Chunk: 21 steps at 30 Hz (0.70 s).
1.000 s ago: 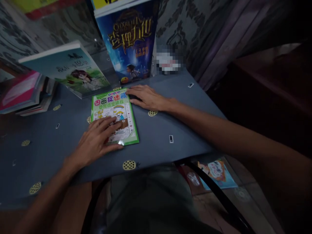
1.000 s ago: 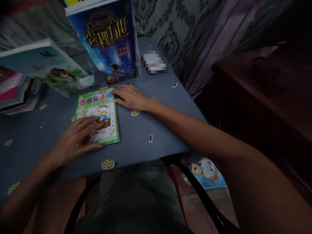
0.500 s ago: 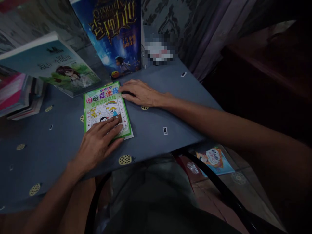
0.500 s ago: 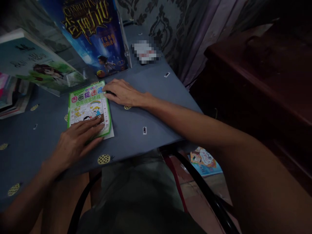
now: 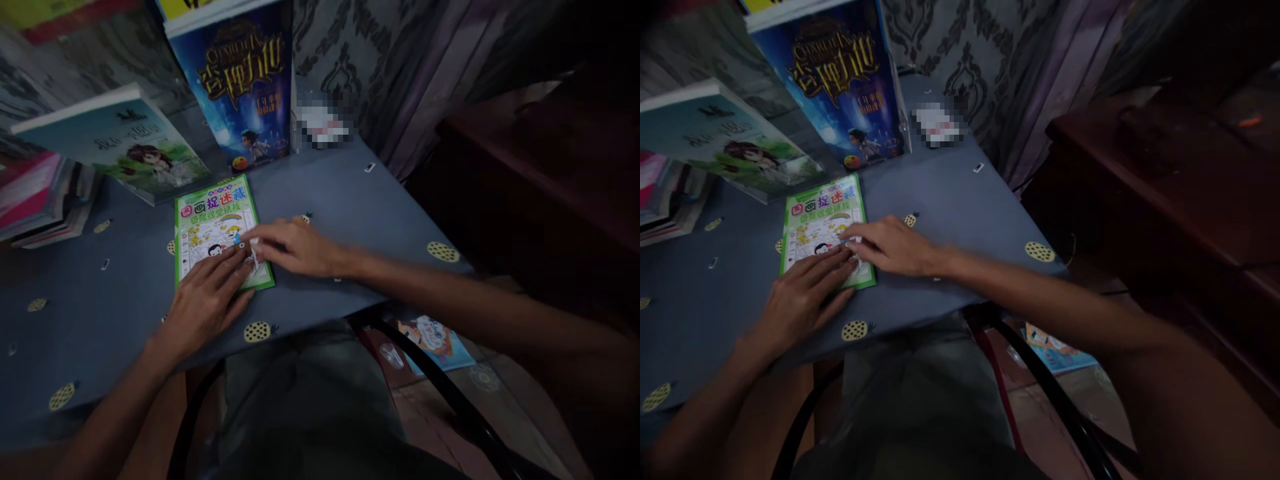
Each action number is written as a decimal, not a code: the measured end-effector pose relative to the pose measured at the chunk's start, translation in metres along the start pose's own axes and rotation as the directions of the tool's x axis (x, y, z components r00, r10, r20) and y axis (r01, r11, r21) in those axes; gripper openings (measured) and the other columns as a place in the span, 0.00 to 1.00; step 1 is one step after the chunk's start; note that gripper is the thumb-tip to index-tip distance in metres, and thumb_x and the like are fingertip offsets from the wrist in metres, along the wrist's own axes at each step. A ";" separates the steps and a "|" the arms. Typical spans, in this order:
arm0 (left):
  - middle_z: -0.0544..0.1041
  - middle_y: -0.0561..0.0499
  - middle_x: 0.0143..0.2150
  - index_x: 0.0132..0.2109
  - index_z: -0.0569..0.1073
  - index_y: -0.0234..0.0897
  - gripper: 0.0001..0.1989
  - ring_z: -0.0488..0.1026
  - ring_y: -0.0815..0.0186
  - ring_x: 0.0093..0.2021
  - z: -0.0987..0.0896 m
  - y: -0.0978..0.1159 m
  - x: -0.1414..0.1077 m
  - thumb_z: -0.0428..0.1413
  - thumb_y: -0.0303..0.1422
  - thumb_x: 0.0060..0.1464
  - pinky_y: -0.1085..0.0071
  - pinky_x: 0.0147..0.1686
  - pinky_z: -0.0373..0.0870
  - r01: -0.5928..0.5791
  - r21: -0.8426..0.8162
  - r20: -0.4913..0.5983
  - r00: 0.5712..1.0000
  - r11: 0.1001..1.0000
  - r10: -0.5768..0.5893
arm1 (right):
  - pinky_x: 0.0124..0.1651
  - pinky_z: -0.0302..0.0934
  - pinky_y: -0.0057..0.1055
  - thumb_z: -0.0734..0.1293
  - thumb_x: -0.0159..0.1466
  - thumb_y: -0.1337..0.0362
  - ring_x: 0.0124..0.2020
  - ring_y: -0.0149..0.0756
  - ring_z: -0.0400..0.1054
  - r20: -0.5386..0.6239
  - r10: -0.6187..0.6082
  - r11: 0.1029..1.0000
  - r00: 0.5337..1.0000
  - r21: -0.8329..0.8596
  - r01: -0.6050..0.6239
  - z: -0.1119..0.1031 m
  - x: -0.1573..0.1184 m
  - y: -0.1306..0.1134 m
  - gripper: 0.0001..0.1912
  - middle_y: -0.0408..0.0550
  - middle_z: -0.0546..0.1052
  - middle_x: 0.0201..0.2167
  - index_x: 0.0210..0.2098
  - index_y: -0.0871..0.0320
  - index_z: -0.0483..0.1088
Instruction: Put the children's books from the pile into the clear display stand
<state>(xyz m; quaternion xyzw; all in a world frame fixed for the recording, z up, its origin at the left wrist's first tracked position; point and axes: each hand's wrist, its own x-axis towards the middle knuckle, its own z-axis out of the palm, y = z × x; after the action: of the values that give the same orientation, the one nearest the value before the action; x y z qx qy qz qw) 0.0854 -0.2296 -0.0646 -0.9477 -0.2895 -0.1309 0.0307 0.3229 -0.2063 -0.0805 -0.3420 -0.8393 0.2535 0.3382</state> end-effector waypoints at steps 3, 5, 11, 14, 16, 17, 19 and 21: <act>0.72 0.41 0.66 0.62 0.71 0.36 0.19 0.69 0.53 0.66 0.001 -0.001 -0.004 0.52 0.35 0.67 0.53 0.60 0.71 -0.019 -0.015 -0.002 1.000 1.000 0.019 | 0.50 0.65 0.36 0.59 0.73 0.65 0.43 0.37 0.72 -0.005 -0.120 0.985 0.993 -0.125 0.118 0.007 -0.020 -0.014 0.15 0.53 0.81 0.40 0.49 0.62 0.76; 0.70 0.41 0.67 0.63 0.70 0.34 0.21 0.67 0.53 0.67 -0.001 -0.002 -0.006 0.52 0.36 0.67 0.52 0.61 0.71 -0.027 -0.031 0.003 1.000 0.999 0.027 | 0.51 0.65 0.39 0.60 0.73 0.67 0.43 0.39 0.71 0.048 -0.264 0.929 0.963 -0.255 0.268 0.010 -0.028 -0.018 0.13 0.53 0.81 0.35 0.41 0.62 0.77; 0.72 0.45 0.66 0.63 0.69 0.41 0.20 0.67 0.58 0.66 -0.001 -0.016 -0.011 0.51 0.37 0.67 0.53 0.63 0.69 0.036 -0.153 0.020 0.999 0.988 -0.033 | 0.52 0.64 0.39 0.63 0.72 0.65 0.42 0.38 0.71 0.118 -0.272 0.870 0.955 -0.393 0.297 0.016 -0.017 -0.024 0.12 0.49 0.80 0.33 0.35 0.60 0.75; 0.74 0.41 0.63 0.61 0.71 0.39 0.19 0.69 0.56 0.64 0.010 -0.040 -0.014 0.49 0.37 0.68 0.50 0.63 0.68 0.153 -0.144 -0.090 0.982 0.978 -0.167 | 0.57 0.64 0.42 0.62 0.72 0.66 0.48 0.39 0.72 0.104 -0.112 0.929 0.988 -0.342 0.142 0.021 0.002 -0.030 0.09 0.51 0.80 0.41 0.42 0.59 0.75; 0.73 0.37 0.63 0.61 0.70 0.36 0.20 0.69 0.52 0.65 0.021 -0.060 -0.016 0.49 0.39 0.68 0.48 0.62 0.68 0.290 -0.111 -0.158 0.939 0.951 -0.305 | 0.63 0.61 0.46 0.63 0.71 0.65 0.57 0.43 0.69 0.093 0.027 0.944 0.995 -0.331 0.005 0.025 0.019 -0.032 0.12 0.57 0.78 0.52 0.51 0.60 0.73; 0.72 0.35 0.64 0.62 0.69 0.35 0.21 0.68 0.50 0.66 0.026 -0.069 -0.016 0.50 0.40 0.67 0.46 0.62 0.68 0.367 -0.092 -0.164 0.911 0.926 -0.378 | 0.66 0.57 0.48 0.63 0.71 0.63 0.63 0.46 0.65 0.090 0.101 0.938 0.991 -0.341 -0.064 0.028 0.027 -0.032 0.16 0.61 0.74 0.59 0.56 0.61 0.71; 0.70 0.33 0.65 0.64 0.68 0.34 0.25 0.66 0.46 0.67 0.036 -0.085 -0.016 0.51 0.42 0.65 0.44 0.61 0.67 0.478 -0.067 -0.141 0.864 0.876 -0.483 | 0.72 0.49 0.53 0.64 0.71 0.58 0.72 0.52 0.53 0.080 0.246 0.903 0.966 -0.381 -0.199 0.031 0.042 -0.028 0.25 0.68 0.63 0.69 0.63 0.66 0.66; 0.69 0.32 0.66 0.65 0.67 0.33 0.27 0.65 0.44 0.67 0.044 -0.095 -0.016 0.51 0.43 0.65 0.43 0.63 0.65 0.526 -0.084 -0.114 0.839 0.846 -0.532 | 0.74 0.41 0.55 0.62 0.71 0.54 0.75 0.55 0.44 0.080 0.359 0.860 0.930 -0.416 -0.297 0.031 0.054 -0.023 0.32 0.69 0.54 0.73 0.68 0.69 0.60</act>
<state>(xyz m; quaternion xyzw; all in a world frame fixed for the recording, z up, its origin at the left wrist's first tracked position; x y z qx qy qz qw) 0.0303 -0.1532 -0.1132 -0.8205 -0.5339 -0.2040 -0.0107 0.2613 -0.1868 -0.0638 -0.5207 -0.8259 0.1580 0.1475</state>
